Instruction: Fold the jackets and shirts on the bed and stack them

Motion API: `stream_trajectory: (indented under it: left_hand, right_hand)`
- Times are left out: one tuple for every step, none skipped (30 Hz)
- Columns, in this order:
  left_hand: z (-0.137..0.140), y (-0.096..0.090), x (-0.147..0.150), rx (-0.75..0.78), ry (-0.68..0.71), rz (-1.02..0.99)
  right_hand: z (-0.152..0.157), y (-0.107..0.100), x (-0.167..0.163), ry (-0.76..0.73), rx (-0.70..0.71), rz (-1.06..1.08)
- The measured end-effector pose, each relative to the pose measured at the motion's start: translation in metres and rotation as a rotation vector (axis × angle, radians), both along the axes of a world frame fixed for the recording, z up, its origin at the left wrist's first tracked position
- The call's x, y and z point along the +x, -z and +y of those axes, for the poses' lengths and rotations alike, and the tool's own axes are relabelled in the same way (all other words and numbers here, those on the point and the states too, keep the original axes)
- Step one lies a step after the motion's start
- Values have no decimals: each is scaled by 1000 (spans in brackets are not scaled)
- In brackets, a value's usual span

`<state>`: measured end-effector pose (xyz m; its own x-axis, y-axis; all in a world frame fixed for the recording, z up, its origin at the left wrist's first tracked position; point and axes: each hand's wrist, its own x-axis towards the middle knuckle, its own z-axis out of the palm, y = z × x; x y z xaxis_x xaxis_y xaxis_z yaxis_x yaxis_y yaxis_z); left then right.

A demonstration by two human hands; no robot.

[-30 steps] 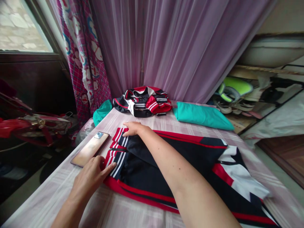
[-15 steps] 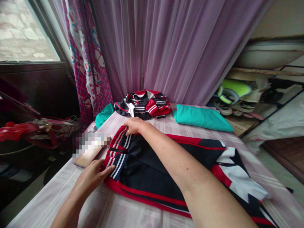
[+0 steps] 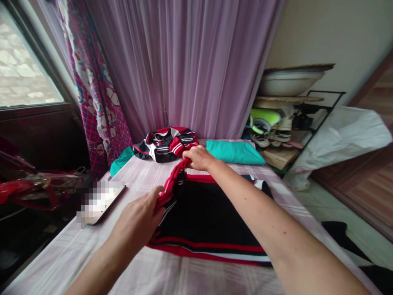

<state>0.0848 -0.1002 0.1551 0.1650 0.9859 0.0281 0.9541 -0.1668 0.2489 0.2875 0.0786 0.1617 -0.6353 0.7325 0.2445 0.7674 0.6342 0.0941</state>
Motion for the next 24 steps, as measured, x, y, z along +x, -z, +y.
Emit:
stream_trajectory:
  left_hand:
    - [2, -1, 20, -24, 67, 26]
    - [3, 1, 40, -42, 129, 51]
    - [5, 4, 60, -53, 193, 70]
    - [6, 9, 78, -48, 251, 81]
    - [7, 14, 95, -48, 292, 97]
    - [8, 19, 110, -50, 322, 111]
    - [8, 24, 123, -58, 337, 126]
    - [9, 28, 134, -74, 342, 141]
    - [10, 32, 144, -96, 345, 149]
    - [10, 36, 152, -121, 346, 148]
    - [11, 39, 159, -150, 348, 138]
    - [11, 42, 164, -176, 354, 116]
    - [12, 45, 167, -198, 366, 81]
    - [12, 49, 168, -218, 389, 34]
    - [13, 52, 166, -232, 423, -25]
    - [16, 54, 161, -236, 466, -96]
    - [20, 55, 154, -225, 505, -177]
    - [26, 55, 144, -201, 528, -259]
    - [36, 53, 132, -157, 526, -332]
    - [48, 52, 118, -96, 471, -387]
    - [63, 50, 103, -47, 383, -402]
    - [80, 48, 89, -7, 292, -373]
    - [97, 47, 76, 16, 218, -323]
    - [114, 47, 65, 21, 140, -286]
  right_hand:
    - [-3, 7, 18, 30, 8, -28]
    - [-6, 16, 35, 56, 11, -53]
    - [-9, 26, 51, 84, 13, -70]
    - [-11, 36, 66, 114, 15, -76]
    - [-14, 46, 79, 146, 17, -75]
    - [-16, 56, 91, 178, 18, -67]
    - [-17, 66, 101, 205, 18, -60]
    - [-19, 74, 110, 225, 17, -56]
    - [-19, 82, 117, 238, 13, -60]
    - [-20, 89, 122, 243, 6, -71]
    - [-20, 95, 126, 245, -1, -87]
    - [-20, 99, 129, 248, -9, -108]
    - [-20, 104, 130, 251, -18, -131]
    - [-20, 107, 131, 253, -27, -152]
    - [-20, 109, 131, 254, -35, -168]
    - [-21, 111, 131, 254, -44, -176]
    - [-23, 112, 132, 257, -58, -177]
    - [-25, 112, 133, 268, -75, -169]
    - [-28, 112, 135, 292, -93, -154]
    - [-31, 111, 138, 336, -110, -132]
    - [-36, 109, 142, 400, -121, -103]
    - [-40, 108, 148, 491, -127, -70]
    - [-44, 106, 154, 606, -128, -35]
    - [-48, 105, 162, 739, -135, 1]
